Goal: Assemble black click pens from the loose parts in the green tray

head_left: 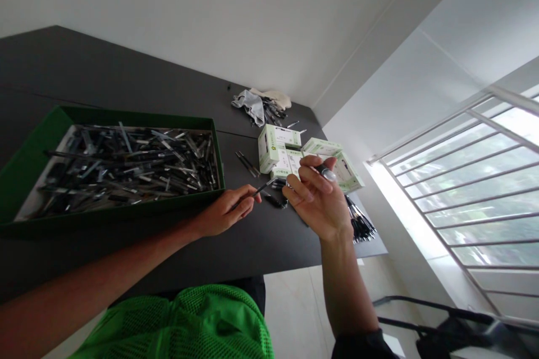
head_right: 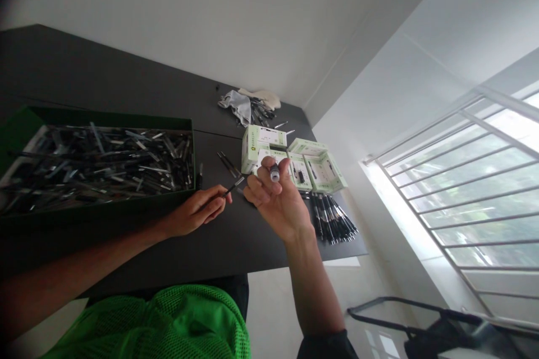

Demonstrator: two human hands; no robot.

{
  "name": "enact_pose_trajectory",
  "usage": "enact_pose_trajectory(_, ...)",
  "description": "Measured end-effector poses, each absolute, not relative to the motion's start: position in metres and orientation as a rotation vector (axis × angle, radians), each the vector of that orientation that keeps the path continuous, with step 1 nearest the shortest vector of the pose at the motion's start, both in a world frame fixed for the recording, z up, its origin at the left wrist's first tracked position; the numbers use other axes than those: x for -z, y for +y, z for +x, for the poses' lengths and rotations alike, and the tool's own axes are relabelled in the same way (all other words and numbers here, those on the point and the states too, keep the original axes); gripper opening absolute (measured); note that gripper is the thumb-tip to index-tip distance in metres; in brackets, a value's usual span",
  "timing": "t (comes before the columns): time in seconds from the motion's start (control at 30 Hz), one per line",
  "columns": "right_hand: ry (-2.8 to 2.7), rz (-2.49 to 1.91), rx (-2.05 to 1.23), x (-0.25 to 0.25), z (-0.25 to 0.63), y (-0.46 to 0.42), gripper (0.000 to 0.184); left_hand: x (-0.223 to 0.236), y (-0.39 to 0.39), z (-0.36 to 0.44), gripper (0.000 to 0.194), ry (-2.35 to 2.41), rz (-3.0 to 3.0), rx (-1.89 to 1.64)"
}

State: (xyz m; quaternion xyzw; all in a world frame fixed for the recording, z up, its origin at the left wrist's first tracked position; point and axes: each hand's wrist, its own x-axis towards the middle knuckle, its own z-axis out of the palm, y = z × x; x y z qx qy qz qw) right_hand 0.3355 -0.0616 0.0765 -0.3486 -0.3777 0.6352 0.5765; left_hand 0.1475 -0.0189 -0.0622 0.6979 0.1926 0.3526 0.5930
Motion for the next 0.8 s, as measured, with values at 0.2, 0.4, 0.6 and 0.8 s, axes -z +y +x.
enact_pose_trajectory(0.2, -0.888, -0.794, -1.494, -0.083, 0.330, -0.061, 0.036, 0.062, -0.019, 0.147, 0.035, 0.436, 1.587, -0.798)
enact_pose_trajectory(0.4, -1.209, -1.065, -0.694, -0.063, 0.359, -0.074, 0.037, 0.065, -0.019, 0.149, 0.038, 0.414, 1.535, -0.836)
enact_pose_trajectory(0.6, -1.862, -1.537, -0.502, 0.022, 0.379, -0.085, 0.019, 0.066, -0.018, 0.149, 0.036, 0.396, 1.523, -0.894)
enact_pose_trajectory(0.8, -1.841, -1.611, -0.472, 0.060, 0.381, -0.084, 0.022, 0.065, -0.019, 0.148, 0.036, 0.388, 1.520, -0.886)
